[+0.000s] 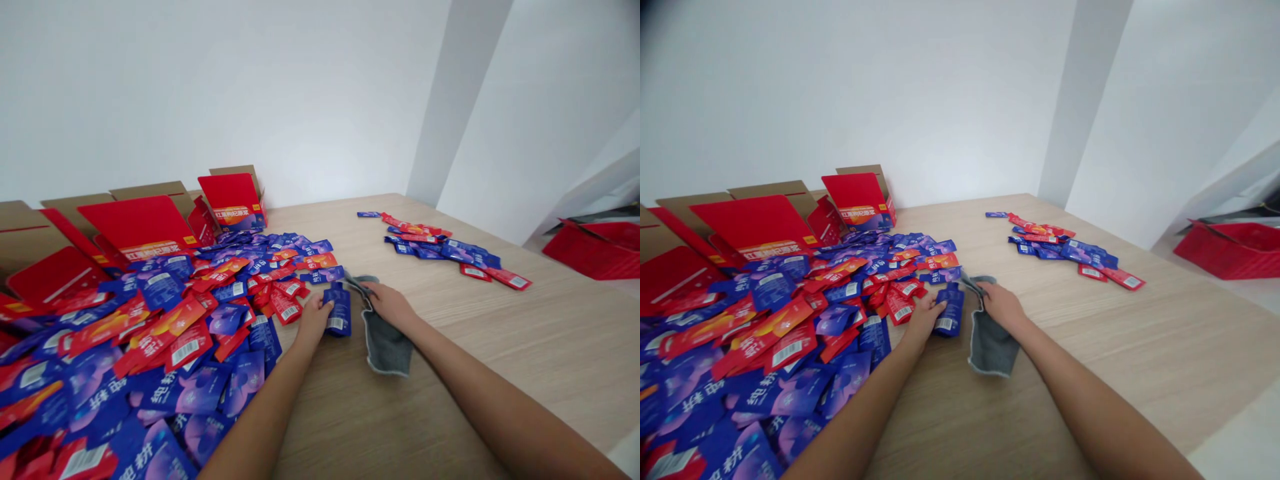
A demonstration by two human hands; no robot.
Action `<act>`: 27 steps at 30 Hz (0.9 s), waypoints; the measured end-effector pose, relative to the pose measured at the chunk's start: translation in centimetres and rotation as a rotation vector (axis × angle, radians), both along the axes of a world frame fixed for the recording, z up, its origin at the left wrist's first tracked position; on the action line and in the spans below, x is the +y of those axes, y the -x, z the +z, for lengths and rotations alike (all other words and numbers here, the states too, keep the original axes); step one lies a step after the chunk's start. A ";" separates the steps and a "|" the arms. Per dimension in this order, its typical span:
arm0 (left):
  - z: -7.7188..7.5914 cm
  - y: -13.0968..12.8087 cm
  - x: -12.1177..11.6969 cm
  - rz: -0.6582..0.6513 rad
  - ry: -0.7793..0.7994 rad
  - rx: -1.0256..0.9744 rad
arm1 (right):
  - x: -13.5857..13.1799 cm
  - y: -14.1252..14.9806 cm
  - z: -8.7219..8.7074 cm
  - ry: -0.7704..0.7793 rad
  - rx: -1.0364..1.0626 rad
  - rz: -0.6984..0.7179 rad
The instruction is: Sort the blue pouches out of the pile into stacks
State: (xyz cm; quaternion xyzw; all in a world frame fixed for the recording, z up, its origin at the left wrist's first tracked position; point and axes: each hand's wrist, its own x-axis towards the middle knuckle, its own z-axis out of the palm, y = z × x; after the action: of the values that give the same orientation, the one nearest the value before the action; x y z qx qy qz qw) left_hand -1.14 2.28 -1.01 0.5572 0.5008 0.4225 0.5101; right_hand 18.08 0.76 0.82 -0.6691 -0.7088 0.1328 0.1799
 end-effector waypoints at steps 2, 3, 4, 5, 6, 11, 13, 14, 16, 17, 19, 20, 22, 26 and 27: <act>0.1 0.5 0.0 0.107 0.014 -0.162 | 0.4 -1.2 -0.7 -0.058 0.169 -0.046; 0.1 0.6 0.1 0.162 0.030 -0.233 | 0.4 -1.6 -1.0 -0.087 0.228 -0.072; 0.1 0.7 0.1 0.206 0.044 -0.280 | 0.3 -1.8 -1.2 -0.113 0.268 -0.091; 0.1 0.7 0.2 0.233 0.052 -0.299 | 0.2 -1.8 -1.3 -0.140 0.291 -0.098; 0.1 0.7 0.3 0.250 0.051 -0.311 | -0.1 -1.6 -1.2 -0.172 0.302 -0.091; 0.0 0.7 0.6 0.217 -0.022 -0.260 | -2.3 1.0 0.4 -0.264 0.226 0.147; -0.1 0.8 0.8 0.202 -0.074 -0.169 | -3.5 2.4 1.3 -0.221 0.148 0.225; -0.1 0.8 0.9 0.206 -0.114 -0.142 | -4.0 3.1 1.7 -0.198 0.105 0.245; -0.1 0.7 1.0 0.235 -0.184 -0.133 | -4.9 4.4 2.4 -0.163 0.010 0.279; -0.2 0.6 1.1 0.250 -0.209 -0.131 | -5.2 5.0 2.7 -0.148 -0.043 0.291; -0.2 0.5 1.1 0.276 -0.220 -0.123 | -5.5 5.7 2.8 -0.107 -0.156 0.285; -0.3 0.5 1.1 0.286 -0.215 -0.115 | -5.4 5.8 2.8 -0.074 -0.216 0.256; -0.3 0.7 1.0 0.320 -0.192 -0.092 | -5.0 5.7 2.5 0.005 -0.325 0.175; 0.2 1.5 0.6 0.416 -0.104 -0.139 | -4.2 4.5 1.9 0.084 -0.411 0.113; 0.4 1.6 0.5 0.428 -0.095 -0.169 | -4.0 4.1 1.7 0.084 -0.386 0.115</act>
State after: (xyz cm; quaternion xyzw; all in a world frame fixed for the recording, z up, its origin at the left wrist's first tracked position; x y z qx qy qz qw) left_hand -2.74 2.79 -0.58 0.4244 0.5426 0.5891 0.4224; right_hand 14.02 -3.28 2.55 -0.6476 -0.7608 0.0417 0.0051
